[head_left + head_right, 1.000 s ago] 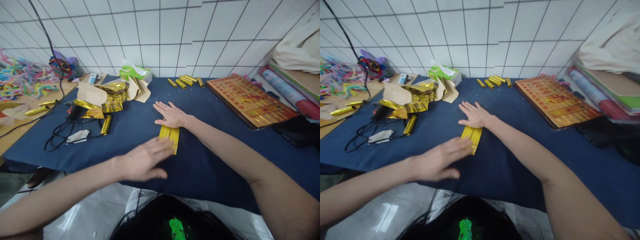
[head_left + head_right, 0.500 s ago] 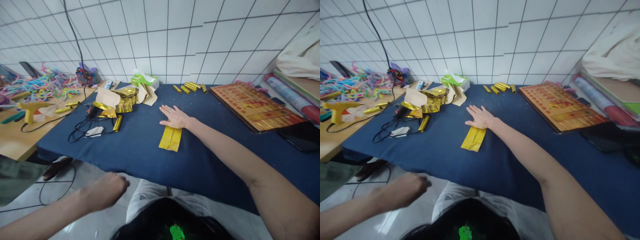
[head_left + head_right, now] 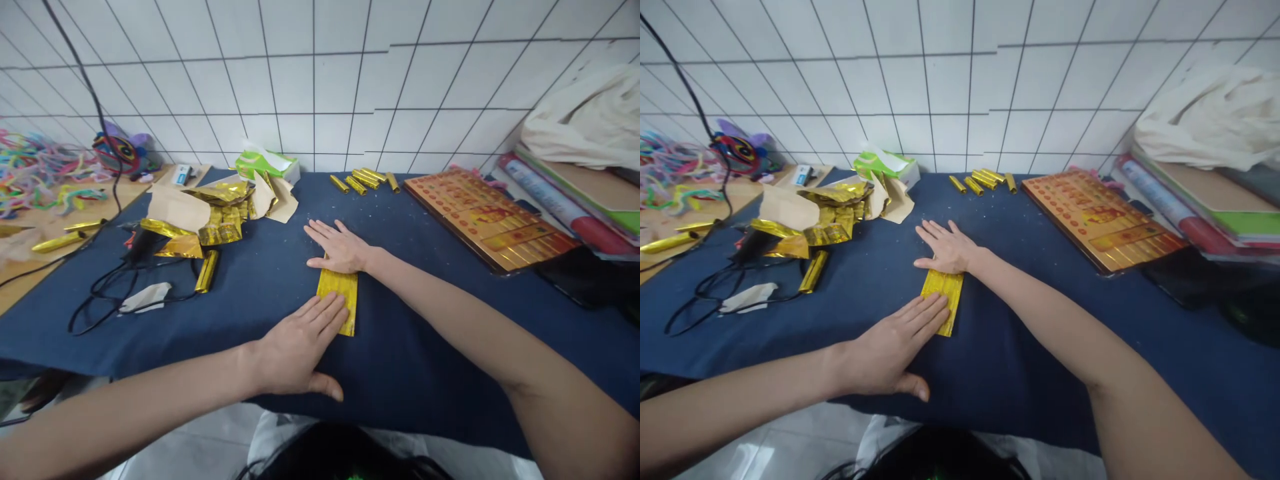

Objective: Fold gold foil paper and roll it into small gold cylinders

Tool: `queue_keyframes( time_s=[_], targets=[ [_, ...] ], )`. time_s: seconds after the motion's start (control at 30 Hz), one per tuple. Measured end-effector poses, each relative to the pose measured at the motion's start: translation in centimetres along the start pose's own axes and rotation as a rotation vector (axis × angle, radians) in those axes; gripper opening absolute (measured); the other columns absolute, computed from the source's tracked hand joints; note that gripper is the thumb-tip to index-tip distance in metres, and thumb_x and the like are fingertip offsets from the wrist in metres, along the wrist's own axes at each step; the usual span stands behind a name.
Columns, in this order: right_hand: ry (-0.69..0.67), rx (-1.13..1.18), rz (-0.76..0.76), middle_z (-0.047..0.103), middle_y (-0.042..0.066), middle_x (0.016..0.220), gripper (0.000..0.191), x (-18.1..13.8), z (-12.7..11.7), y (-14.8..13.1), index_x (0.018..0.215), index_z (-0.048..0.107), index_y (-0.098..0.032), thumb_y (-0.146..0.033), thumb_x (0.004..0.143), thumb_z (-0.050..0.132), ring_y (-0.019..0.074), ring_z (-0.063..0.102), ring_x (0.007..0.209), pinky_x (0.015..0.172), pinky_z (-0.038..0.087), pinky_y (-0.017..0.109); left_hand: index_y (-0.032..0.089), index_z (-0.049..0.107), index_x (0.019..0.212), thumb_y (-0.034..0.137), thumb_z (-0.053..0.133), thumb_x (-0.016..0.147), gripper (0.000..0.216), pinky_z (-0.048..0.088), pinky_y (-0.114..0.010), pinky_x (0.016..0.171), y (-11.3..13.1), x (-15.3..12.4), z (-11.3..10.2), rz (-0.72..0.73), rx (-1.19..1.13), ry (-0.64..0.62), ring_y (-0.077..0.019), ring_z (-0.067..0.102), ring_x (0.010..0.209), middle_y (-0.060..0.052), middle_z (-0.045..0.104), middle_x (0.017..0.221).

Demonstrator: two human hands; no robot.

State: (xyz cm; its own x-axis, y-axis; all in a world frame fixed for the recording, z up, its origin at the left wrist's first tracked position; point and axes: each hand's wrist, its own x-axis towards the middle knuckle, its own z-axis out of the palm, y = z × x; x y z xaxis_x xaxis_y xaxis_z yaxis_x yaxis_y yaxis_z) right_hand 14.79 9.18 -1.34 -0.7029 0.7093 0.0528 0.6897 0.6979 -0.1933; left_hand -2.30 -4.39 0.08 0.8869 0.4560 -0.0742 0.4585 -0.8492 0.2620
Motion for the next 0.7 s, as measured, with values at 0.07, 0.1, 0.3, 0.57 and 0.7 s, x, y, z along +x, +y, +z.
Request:
queue_keyframes(
  time_s=[0.07,0.1,0.3,0.57,0.7],
  targets=[
    [0.0,-0.001,0.015,0.014,0.016,0.147,0.087,0.3,0.0,0.4,0.141,0.016,-0.012,-0.07,0.078,0.027,0.0297,0.013,0.135,0.105,0.011,0.057,0.002,0.02,0.137,0.072,0.04,0.071,0.099,0.016,-0.046,0.109,0.0,-0.3,0.0,0.015,-0.027,-0.005,-0.0304,0.01,0.135,-0.023,0.016,0.144],
    [0.0,-0.005,0.028,0.014,0.016,0.147,0.087,0.5,0.0,0.6,0.141,0.016,-0.013,-0.07,0.077,0.027,0.0298,0.014,0.135,0.105,0.011,0.057,0.002,0.019,0.138,0.072,0.04,0.071,0.099,0.015,-0.045,0.11,-0.1,-0.4,0.0,0.022,-0.037,-0.003,-0.0304,0.009,0.135,-0.022,0.015,0.145],
    [0.027,-0.058,0.121,0.015,0.016,0.147,0.085,2.1,-0.4,2.6,0.141,0.017,-0.011,-0.067,0.079,0.03,0.0306,0.013,0.135,0.106,0.009,0.057,0.001,0.019,0.137,0.072,0.04,0.071,0.099,0.015,-0.046,0.109,-0.1,-0.2,0.0,0.035,-0.056,0.01,-0.0313,0.008,0.135,-0.023,0.014,0.145],
    [0.328,0.113,0.161,0.032,0.014,0.142,0.057,-2.6,-4.3,-0.4,0.136,0.031,-0.011,-0.044,0.09,0.029,0.0234,0.026,0.132,0.105,0.024,0.049,0.001,0.019,0.138,0.075,0.03,0.072,0.099,0.013,-0.042,0.11,0.2,-0.4,0.4,0.014,0.006,0.055,-0.0291,0.008,0.136,-0.021,0.015,0.145],
    [0.126,0.108,-0.114,0.042,0.014,0.136,0.045,-7.1,-3.0,-4.8,0.126,0.047,-0.011,-0.034,0.092,0.028,0.0202,0.032,0.13,0.105,0.029,0.043,0.0,0.018,0.138,0.077,0.027,0.07,0.102,0.013,-0.043,0.11,0.4,-0.3,0.6,0.007,0.005,0.068,-0.0301,0.008,0.135,-0.022,0.018,0.144]
  ],
)
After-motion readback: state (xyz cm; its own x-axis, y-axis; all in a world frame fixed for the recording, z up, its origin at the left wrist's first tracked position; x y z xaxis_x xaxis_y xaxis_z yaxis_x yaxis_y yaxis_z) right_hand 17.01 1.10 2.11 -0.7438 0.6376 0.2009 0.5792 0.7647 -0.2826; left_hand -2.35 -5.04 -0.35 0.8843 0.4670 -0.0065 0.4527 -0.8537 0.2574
